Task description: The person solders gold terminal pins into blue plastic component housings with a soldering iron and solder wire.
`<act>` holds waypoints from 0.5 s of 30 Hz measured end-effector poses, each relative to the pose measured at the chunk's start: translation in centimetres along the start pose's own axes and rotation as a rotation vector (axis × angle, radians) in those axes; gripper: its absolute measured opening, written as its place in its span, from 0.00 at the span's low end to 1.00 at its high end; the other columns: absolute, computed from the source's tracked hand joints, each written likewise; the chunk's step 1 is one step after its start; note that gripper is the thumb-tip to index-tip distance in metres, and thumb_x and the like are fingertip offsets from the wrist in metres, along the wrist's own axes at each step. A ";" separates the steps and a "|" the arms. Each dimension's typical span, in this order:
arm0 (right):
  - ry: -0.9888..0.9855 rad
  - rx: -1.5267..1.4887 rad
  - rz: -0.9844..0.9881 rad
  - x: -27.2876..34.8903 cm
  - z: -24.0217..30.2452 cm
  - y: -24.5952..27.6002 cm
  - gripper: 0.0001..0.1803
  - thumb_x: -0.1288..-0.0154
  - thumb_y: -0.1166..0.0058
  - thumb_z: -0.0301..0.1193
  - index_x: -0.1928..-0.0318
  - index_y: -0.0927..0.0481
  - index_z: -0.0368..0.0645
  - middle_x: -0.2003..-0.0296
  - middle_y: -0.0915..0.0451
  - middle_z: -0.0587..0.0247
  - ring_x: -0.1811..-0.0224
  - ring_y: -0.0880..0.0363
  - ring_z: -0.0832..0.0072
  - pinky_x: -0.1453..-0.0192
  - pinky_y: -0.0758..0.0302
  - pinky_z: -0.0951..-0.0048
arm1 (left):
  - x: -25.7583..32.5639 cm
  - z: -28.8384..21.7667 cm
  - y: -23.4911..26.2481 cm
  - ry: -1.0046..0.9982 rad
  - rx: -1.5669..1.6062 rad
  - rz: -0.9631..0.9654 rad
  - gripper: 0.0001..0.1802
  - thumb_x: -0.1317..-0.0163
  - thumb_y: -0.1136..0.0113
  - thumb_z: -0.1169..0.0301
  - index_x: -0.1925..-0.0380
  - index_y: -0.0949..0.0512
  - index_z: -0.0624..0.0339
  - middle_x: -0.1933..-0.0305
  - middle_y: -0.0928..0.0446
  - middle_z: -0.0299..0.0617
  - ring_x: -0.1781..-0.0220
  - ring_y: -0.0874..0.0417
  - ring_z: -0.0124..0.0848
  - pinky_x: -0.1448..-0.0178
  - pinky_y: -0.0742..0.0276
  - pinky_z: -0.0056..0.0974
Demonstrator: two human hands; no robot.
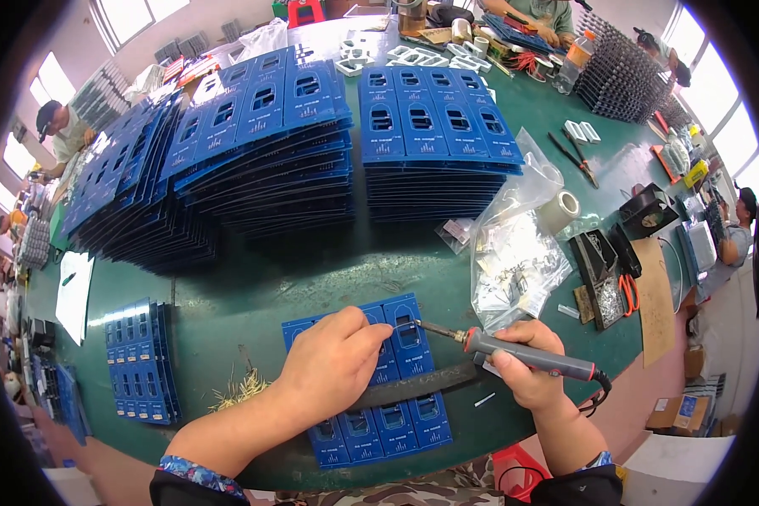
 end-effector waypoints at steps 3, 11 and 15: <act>-0.009 -0.011 0.000 0.1 -0.2 0.0 0.11 0.45 0.35 0.26 0.63 0.21 0.34 0.71 0.17 0.56 0.74 0.20 0.73 0.67 0.25 0.75 | 0.0 0.0 0.0 0.002 -0.001 0.006 0.09 0.42 0.39 0.77 0.61 0.19 0.60 0.68 0.26 0.42 0.67 0.21 0.41 0.65 0.24 0.41; 0.009 0.030 0.015 0.0 0.2 0.0 0.12 0.46 0.35 0.27 0.63 0.20 0.34 0.71 0.17 0.56 0.74 0.19 0.73 0.67 0.25 0.75 | -0.1 0.0 -0.1 0.008 -0.005 0.018 0.09 0.42 0.39 0.77 0.60 0.19 0.59 0.68 0.26 0.42 0.67 0.21 0.41 0.64 0.24 0.41; -0.078 -0.030 -0.039 0.5 -0.9 0.5 0.10 0.46 0.36 0.26 0.64 0.20 0.34 0.71 0.17 0.57 0.73 0.20 0.75 0.67 0.25 0.75 | -0.1 0.0 0.0 0.009 -0.001 0.004 0.09 0.42 0.39 0.77 0.60 0.19 0.60 0.68 0.25 0.42 0.67 0.21 0.41 0.65 0.24 0.41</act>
Point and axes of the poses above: each hand's wrist, its own x-axis away from the middle knuckle, its own y-axis out of the back of the hand, z = x × y, the point moved 10 cm from there along -x, towards the middle knuckle
